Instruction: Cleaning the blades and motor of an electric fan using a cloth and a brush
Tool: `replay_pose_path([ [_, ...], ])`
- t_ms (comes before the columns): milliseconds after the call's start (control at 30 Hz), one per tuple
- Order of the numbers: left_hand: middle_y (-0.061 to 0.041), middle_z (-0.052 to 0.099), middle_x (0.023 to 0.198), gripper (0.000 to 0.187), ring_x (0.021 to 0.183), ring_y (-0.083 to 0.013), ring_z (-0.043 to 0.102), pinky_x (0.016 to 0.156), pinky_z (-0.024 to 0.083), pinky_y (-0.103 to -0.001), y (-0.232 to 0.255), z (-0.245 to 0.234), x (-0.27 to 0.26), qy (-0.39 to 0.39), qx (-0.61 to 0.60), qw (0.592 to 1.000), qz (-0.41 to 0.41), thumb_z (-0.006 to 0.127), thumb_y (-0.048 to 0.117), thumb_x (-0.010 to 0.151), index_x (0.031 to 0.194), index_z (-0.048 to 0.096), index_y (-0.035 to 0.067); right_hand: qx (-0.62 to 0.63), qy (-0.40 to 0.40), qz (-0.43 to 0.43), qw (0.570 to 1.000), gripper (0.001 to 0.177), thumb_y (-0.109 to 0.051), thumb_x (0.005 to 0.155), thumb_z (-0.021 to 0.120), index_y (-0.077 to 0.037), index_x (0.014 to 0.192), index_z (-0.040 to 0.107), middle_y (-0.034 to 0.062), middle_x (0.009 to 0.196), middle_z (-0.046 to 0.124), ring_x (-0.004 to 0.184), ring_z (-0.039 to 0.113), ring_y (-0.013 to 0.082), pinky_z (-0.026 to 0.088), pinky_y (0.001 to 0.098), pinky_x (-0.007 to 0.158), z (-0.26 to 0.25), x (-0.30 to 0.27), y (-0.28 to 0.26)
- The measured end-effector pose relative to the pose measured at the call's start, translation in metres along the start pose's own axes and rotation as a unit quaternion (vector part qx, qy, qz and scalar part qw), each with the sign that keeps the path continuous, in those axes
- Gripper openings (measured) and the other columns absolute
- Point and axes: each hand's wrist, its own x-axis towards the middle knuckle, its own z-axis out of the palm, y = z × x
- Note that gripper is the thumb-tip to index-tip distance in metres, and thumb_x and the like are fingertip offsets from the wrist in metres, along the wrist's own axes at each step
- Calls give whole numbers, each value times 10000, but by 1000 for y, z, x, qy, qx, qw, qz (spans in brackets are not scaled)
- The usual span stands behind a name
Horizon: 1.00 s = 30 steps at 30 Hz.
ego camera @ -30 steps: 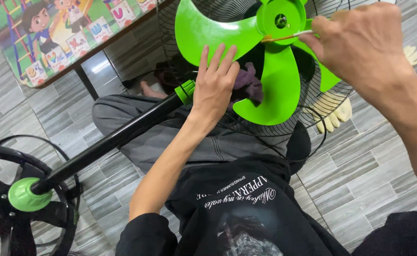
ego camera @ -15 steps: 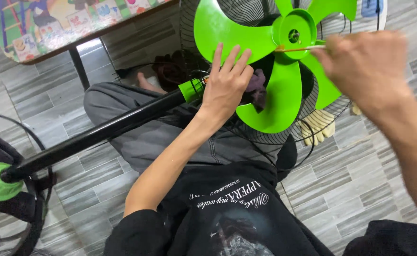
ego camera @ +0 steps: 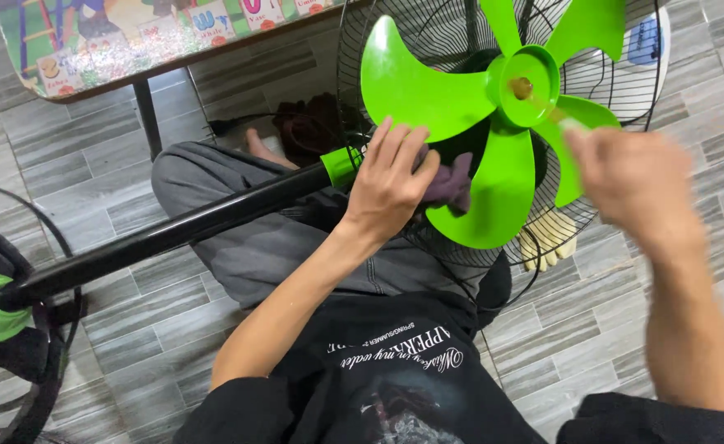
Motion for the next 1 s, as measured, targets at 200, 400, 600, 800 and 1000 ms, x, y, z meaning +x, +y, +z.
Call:
replay_pose_path([
  [200, -89, 609, 978, 156, 888, -276, 644, 924, 585, -457, -14, 25, -19, 103, 69, 992, 33, 577, 75, 1024, 919, 690, 104, 240, -123, 36, 962, 681, -498, 1115, 438, 40, 842, 753, 344, 781, 706, 963, 682, 573, 502, 652, 858, 18, -4, -68],
  [400, -73, 622, 1094, 112, 1005, -274, 578, 975, 509, -414, 0, -14, -4, 21, -1, 999, -25, 705, 66, 857, 964, 714, 34, 179, -113, 120, 970, 617, -452, 1148, 443, 27, 907, 748, 264, 831, 718, 718, 667, 511, 534, 566, 685, -3, 8, -67],
  [600, -66, 643, 1094, 154, 974, -268, 595, 971, 515, -419, 1, -16, -6, 18, -13, 999, -29, 713, 65, 851, 998, 726, 21, 229, -223, 45, 946, 609, -441, 1052, 456, 2, 668, 621, 174, 600, 645, 547, 581, 407, 487, 486, 579, -56, -18, -123],
  [800, -104, 611, 1068, 133, 994, -301, 622, 939, 559, -420, -1, -17, -7, 64, -51, 996, -40, 730, -20, 831, 962, 748, -10, 192, -181, 122, 957, 683, -468, 1137, 400, 79, 875, 713, 300, 756, 677, 640, 649, 486, 541, 558, 669, -26, 6, -89],
  [1000, -92, 591, 992, 252, 1006, -324, 627, 961, 590, -424, -2, -8, -22, 79, -100, 987, -94, 724, -67, 800, 1043, 743, -6, 144, -184, 88, 968, 723, -489, 1153, 381, 33, 800, 734, 254, 744, 707, 641, 671, 453, 555, 520, 648, -16, 5, -97],
])
